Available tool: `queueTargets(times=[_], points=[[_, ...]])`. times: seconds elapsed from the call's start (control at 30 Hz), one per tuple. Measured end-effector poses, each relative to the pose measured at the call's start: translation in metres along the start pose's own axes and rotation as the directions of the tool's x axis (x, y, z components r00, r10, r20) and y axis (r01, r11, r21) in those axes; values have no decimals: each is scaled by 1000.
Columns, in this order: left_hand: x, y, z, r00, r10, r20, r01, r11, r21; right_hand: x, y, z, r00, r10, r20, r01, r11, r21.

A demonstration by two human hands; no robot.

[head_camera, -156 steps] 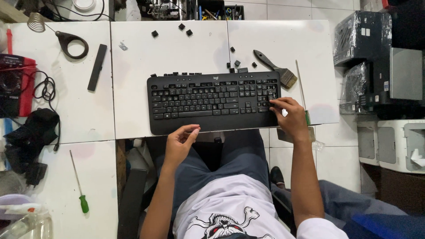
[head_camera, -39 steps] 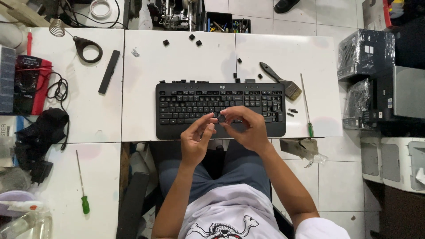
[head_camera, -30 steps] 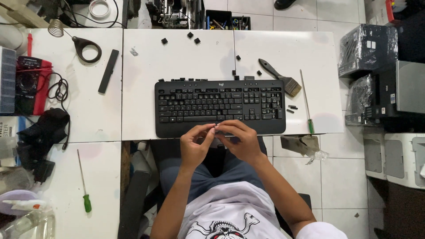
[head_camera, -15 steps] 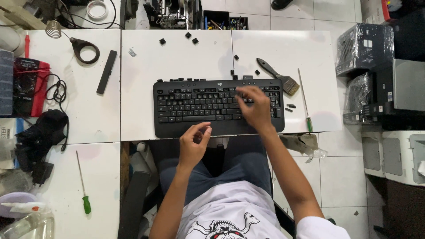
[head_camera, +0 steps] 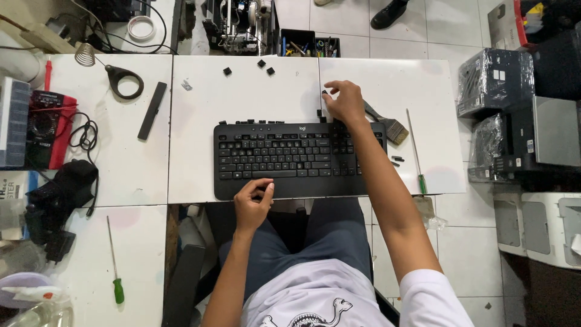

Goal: The person is replacing missing or removed keycaps on a computer keyboard by picking them up from the desk and snapping them into their respective positions.

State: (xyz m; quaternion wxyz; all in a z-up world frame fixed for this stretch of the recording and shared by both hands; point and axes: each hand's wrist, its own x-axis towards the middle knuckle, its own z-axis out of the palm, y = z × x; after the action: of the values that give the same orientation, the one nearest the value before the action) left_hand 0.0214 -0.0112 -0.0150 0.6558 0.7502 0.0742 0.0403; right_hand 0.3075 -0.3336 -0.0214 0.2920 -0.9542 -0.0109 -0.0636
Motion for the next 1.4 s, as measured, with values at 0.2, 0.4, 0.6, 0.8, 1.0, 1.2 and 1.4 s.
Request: queueTargets(times=[0.2,0.4,0.6,0.8,1.0,1.2,1.4], points=[[-2,2,2,1000,11,-15,-11,1000,-21,15,33,39,991,-130,36,130,991,-7],[0,1,1,999,-33,-11,32,997,-76,-73,-60,-48,922,-80,379,-306,449,839],[4,18,3,995,-87,54,94,986,-137,-162,-66,-59,919,-251,305,-242,251,937],[-5,97,23,992,94,81,-70,963,-259,-203,-129,-117,923,-270,275,-132,449,884],[-10,109,39,988,138,74,-107,940,-324,-224,-144,-123,942,-278,190,-15,529,848],[-18,105,43,992,112,48,-97,964,-247,-248,-142,-116,968,-221,119,61,665,744],[-25,82,56,999,-17,50,28,975,-222,-260,-146,-110,935,-341,-100,348,820,455]])
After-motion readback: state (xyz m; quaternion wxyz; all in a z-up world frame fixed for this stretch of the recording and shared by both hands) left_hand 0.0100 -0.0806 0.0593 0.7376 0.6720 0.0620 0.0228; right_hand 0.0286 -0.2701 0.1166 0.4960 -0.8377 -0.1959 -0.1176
